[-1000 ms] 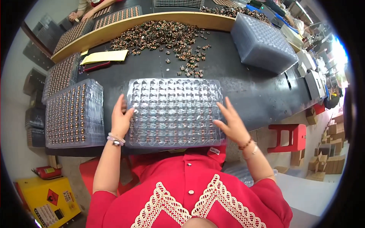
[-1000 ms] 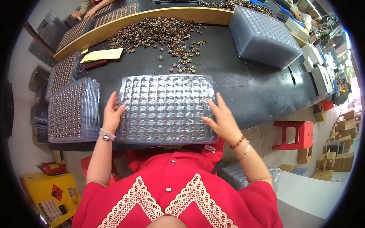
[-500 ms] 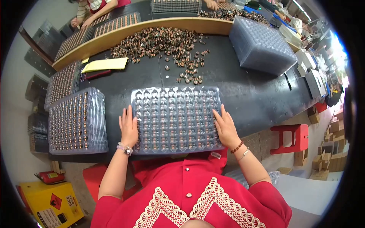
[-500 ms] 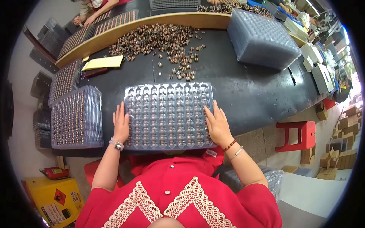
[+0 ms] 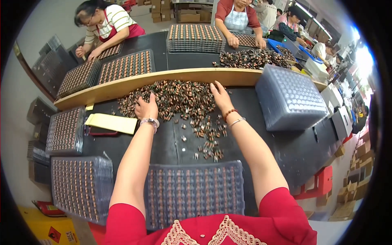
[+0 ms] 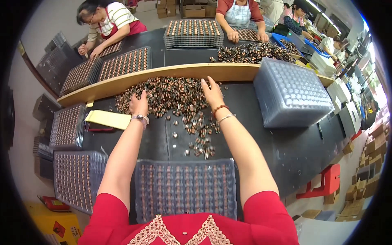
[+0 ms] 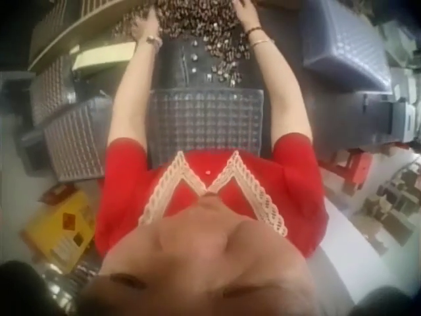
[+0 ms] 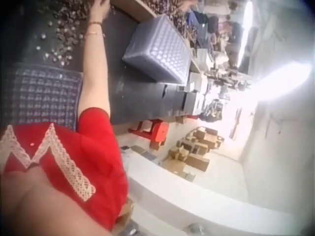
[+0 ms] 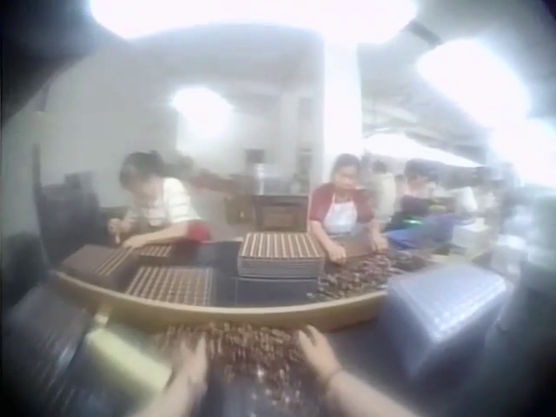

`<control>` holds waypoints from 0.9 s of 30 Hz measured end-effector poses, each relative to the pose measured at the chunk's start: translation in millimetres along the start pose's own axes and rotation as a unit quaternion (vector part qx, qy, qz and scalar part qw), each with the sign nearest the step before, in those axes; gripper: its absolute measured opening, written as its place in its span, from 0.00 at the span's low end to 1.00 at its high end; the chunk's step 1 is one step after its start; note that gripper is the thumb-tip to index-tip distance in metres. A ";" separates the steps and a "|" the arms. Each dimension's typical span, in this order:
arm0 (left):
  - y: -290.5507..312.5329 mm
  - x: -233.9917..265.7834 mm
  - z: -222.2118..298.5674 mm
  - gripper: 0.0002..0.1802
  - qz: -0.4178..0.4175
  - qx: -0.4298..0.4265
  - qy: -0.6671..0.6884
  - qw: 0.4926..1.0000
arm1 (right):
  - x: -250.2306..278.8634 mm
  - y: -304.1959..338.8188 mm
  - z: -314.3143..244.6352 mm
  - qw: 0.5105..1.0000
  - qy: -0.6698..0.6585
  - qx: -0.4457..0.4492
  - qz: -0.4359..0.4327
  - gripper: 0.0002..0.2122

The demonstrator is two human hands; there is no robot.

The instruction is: The person sets aside a filled tray, takes an empty plastic tray from a stack, and places electronic components into the slots of the tray by hand.

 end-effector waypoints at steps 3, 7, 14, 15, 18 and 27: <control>-21.8 -22.9 13.0 0.36 0.085 -0.006 -0.066 0.994 | -32.3 -26.6 -7.8 0.981 0.184 -0.042 0.042 0.27; -20.8 -33.8 35.5 0.32 0.131 -0.049 -0.080 0.987 | -54.6 -16.1 -27.3 0.962 0.229 -0.019 0.149 0.25; 23.8 -39.7 28.8 0.23 0.112 -0.223 -0.098 0.964 | -67.5 28.5 -42.1 0.967 0.243 0.040 0.062 0.24; 33.7 -37.4 32.3 0.23 0.104 -0.231 -0.093 0.963 | -69.0 34.3 -42.7 0.965 0.245 0.056 0.072 0.24; 59.5 -38.0 34.1 0.23 0.062 -0.289 -0.135 0.946 | -71.6 53.4 -43.6 0.977 0.190 0.069 0.070 0.20; 109.4 -44.4 25.7 0.12 0.076 -0.400 0.061 0.911 | -61.9 90.0 -44.1 0.988 -0.006 0.116 0.098 0.12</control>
Point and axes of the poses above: each hand's wrist, its own y-axis away from the middle knuckle, its own x-axis out of the back of the hand, z = x × y, the point moved 2 cm from there along -y, towards the middle knuckle, and after that the axes turned 2 degrees about y, right-handed, at the moved point
